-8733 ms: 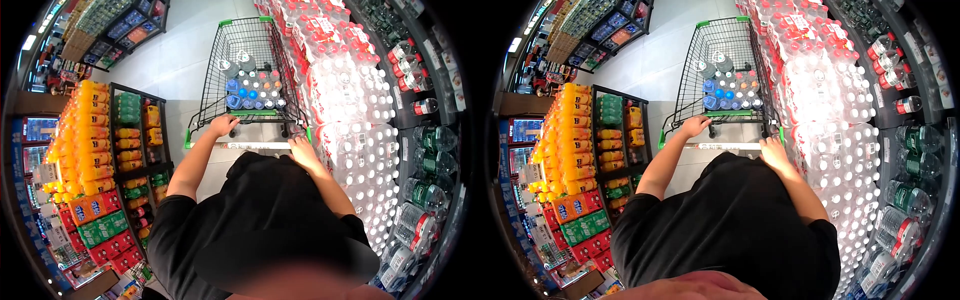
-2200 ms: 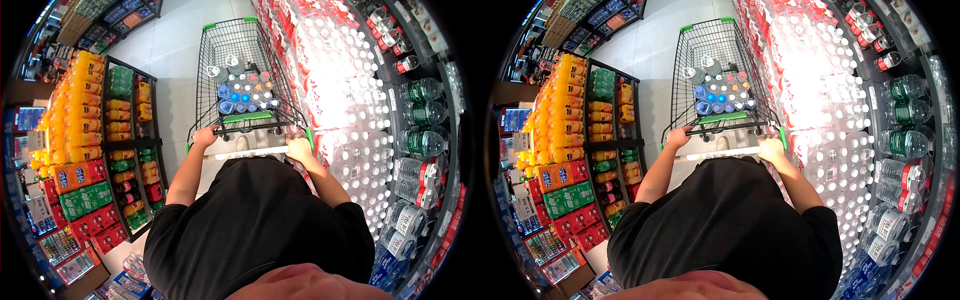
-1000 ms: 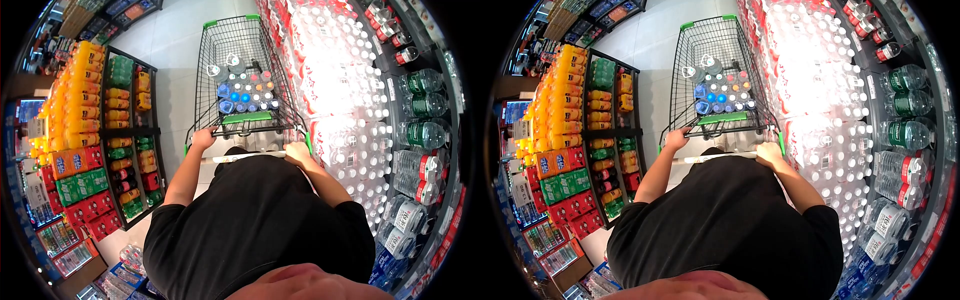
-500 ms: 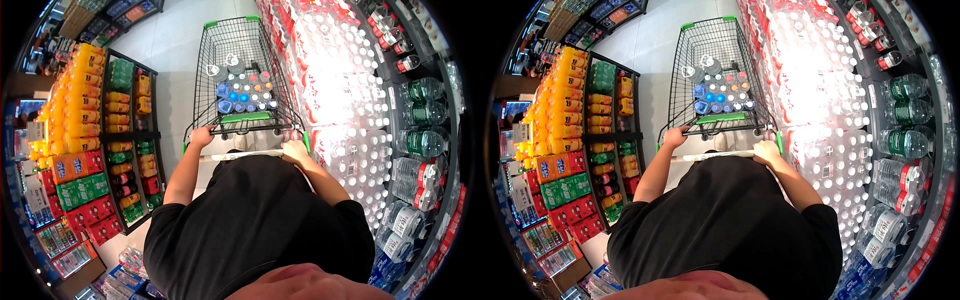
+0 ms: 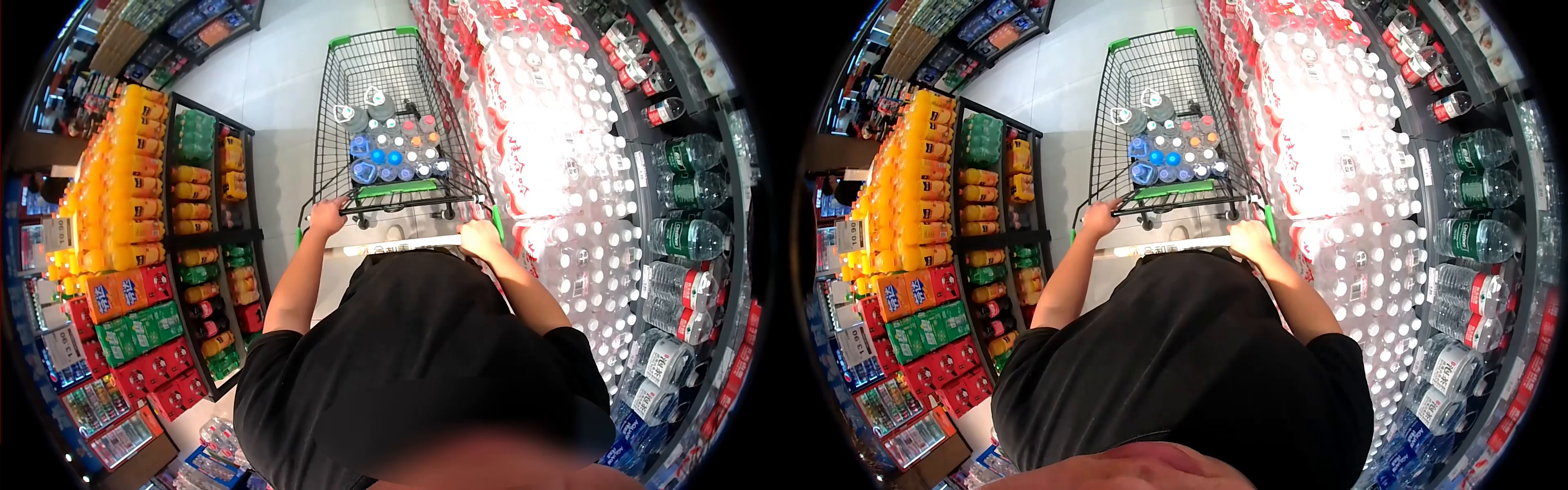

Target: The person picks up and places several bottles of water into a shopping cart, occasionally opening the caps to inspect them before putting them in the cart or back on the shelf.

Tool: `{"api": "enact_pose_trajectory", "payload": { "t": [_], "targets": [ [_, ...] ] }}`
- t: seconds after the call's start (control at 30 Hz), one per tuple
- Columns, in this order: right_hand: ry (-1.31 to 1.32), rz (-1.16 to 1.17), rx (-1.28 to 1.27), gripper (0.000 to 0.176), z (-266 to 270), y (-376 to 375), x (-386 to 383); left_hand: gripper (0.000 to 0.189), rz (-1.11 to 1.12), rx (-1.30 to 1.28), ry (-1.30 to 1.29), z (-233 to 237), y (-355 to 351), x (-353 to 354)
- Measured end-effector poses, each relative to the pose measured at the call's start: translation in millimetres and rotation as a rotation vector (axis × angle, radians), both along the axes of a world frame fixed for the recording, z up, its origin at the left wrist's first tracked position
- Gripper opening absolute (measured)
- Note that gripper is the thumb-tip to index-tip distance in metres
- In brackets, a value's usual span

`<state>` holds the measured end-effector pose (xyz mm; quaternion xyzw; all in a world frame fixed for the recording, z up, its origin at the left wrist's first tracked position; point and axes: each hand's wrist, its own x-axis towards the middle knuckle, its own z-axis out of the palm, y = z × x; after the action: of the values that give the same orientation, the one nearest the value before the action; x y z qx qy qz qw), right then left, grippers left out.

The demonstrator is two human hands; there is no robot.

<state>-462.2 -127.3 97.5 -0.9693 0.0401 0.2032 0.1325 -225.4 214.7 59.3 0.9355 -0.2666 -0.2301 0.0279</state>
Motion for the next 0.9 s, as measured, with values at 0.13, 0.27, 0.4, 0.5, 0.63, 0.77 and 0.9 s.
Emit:
{"api": "enact_pose_trajectory", "payload": {
  "t": [0.13,0.27,0.4,0.5,0.63,0.77,0.9],
  "targets": [
    [-0.079,-0.011,-0.011,0.017,0.2,-0.6,11.6,0.062,0.016,-0.236,-0.193,13.0,-6.5,-10.7],
    [-0.136,-0.025,0.005,0.018,-2.9,-0.2,23.0,0.049,-0.089,-0.505,-0.331,43.1,-24.9,-29.1],
    [-0.330,0.001,0.109,0.030,5.0,-1.8,24.4,0.031,-0.089,-0.545,-0.054,51.1,-35.4,-43.5],
    [-0.434,-0.016,0.190,0.038,20.2,-1.6,19.7,0.038,-0.039,-0.344,0.168,48.3,-38.1,-52.3],
    [-0.532,-0.090,0.259,0.037,52.7,-6.9,4.6,0.055,-0.085,-0.148,0.181,53.0,-46.3,-45.9],
    [-0.600,-0.181,0.323,0.033,66.5,-21.2,-19.4,0.057,-0.032,-0.140,0.128,49.4,-49.5,-49.4],
    [-0.573,-0.301,0.365,0.031,79.6,-29.9,-46.3,0.058,0.017,-0.104,0.045,51.5,-53.2,-54.7]
  ]
}}
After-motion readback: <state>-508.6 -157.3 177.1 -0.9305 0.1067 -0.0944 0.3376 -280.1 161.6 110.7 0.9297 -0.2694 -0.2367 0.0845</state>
